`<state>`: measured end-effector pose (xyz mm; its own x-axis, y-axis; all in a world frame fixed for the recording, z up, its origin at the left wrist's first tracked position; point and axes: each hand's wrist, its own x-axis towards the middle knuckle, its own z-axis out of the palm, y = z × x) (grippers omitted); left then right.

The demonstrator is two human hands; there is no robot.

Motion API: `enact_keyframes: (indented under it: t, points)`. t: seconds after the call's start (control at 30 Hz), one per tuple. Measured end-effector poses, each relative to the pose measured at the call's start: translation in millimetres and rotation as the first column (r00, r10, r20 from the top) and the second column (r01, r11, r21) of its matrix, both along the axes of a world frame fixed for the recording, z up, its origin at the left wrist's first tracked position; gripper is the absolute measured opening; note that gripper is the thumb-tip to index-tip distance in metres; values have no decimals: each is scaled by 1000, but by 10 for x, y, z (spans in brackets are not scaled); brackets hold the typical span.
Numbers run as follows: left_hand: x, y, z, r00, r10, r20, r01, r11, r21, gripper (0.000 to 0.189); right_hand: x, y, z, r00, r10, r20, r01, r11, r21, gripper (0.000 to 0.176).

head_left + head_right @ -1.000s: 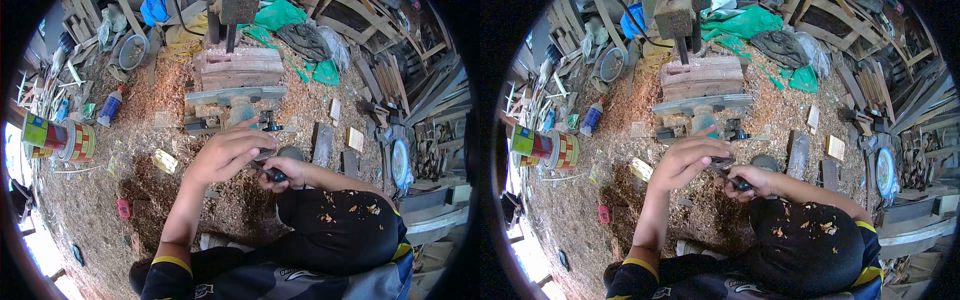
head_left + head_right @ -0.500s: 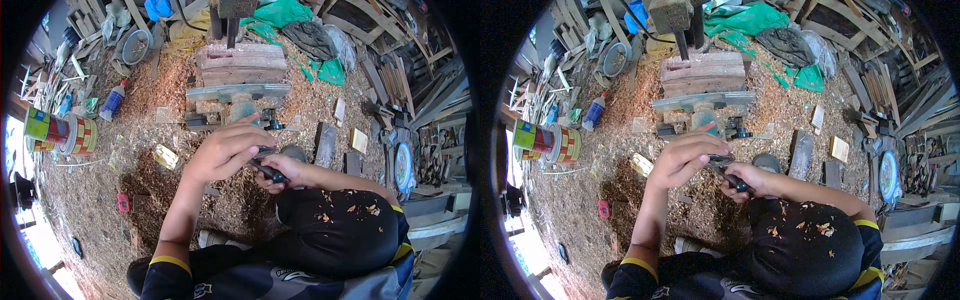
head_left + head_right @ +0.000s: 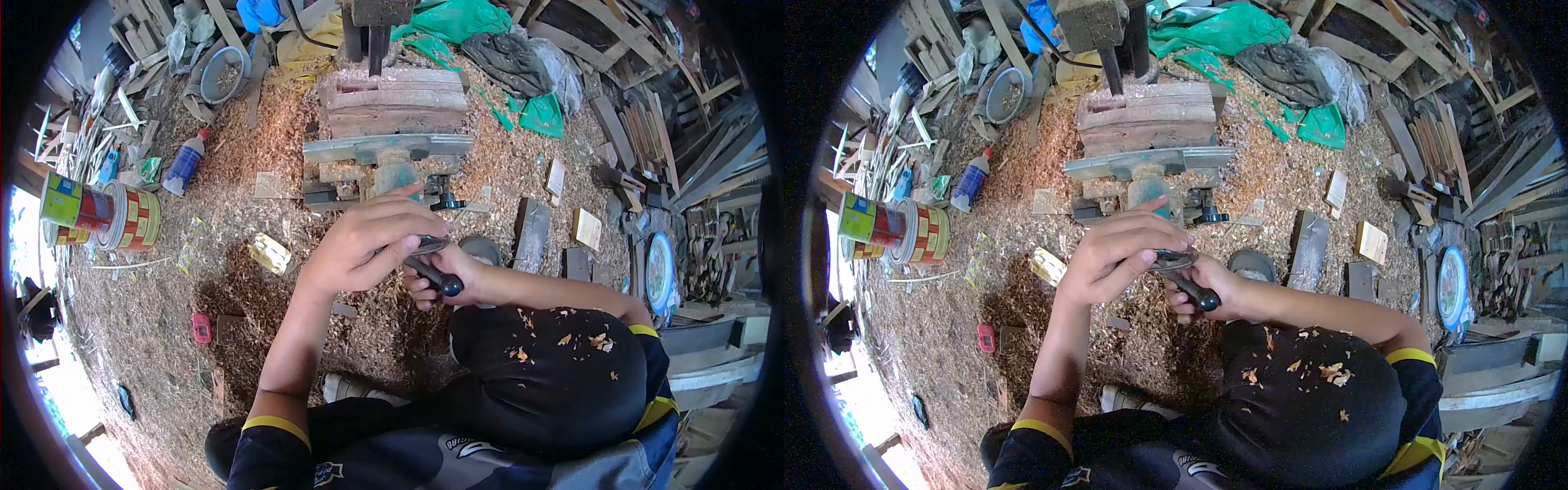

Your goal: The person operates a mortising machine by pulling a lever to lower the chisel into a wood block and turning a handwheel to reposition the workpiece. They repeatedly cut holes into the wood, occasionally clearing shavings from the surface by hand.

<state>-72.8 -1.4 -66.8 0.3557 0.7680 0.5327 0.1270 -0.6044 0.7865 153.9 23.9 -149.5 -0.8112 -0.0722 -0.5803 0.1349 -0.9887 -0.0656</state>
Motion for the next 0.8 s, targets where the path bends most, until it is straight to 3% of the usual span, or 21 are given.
enact_keyframes:
  t: [0.03,0.1,0.13,0.23,0.27,0.4,0.47,0.57,0.63,0.7,0.8]
  points:
    - [3,-5,18,1000,7,-2,-7,1000,-4,25,-5,-11,39,1000,-2,-1,2,1000,-4,51]
    - [-1,-11,26,1000,14,-4,-14,1000,-10,25,1,3,71,970,-25,240,-37,967,251,53]
    - [-3,-9,28,1000,10,-6,-11,1000,-16,25,34,46,-14,985,43,166,-86,961,264,54]
    - [-3,4,12,1000,11,0,-11,1000,-4,24,-80,45,-2,978,16,208,-71,963,260,54]
    - [-5,8,-1,1000,7,6,-7,1000,5,24,-89,14,40,983,16,182,-32,996,87,54]
    - [-7,0,18,1000,5,-5,-5,1000,-3,25,-26,38,10,983,-6,181,-25,985,168,50]
    - [-7,0,29,1000,12,-11,-12,1000,-3,24,10,74,-107,994,-6,112,-7,994,113,49]
    - [-1,-7,26,1000,19,-2,-19,1000,1,24,-66,25,15,987,34,158,-42,998,48,49]
    - [1,-2,26,1000,11,-2,-11,1000,2,24,-18,41,-6,984,53,169,-69,994,90,48]
    - [-6,1,38,1000,9,-3,-9,1000,4,24,-18,57,-46,988,-7,154,-30,971,238,44]
    - [-17,3,48,1000,6,-20,-6,1000,16,25,-31,46,5,987,-15,159,-16,981,193,42]
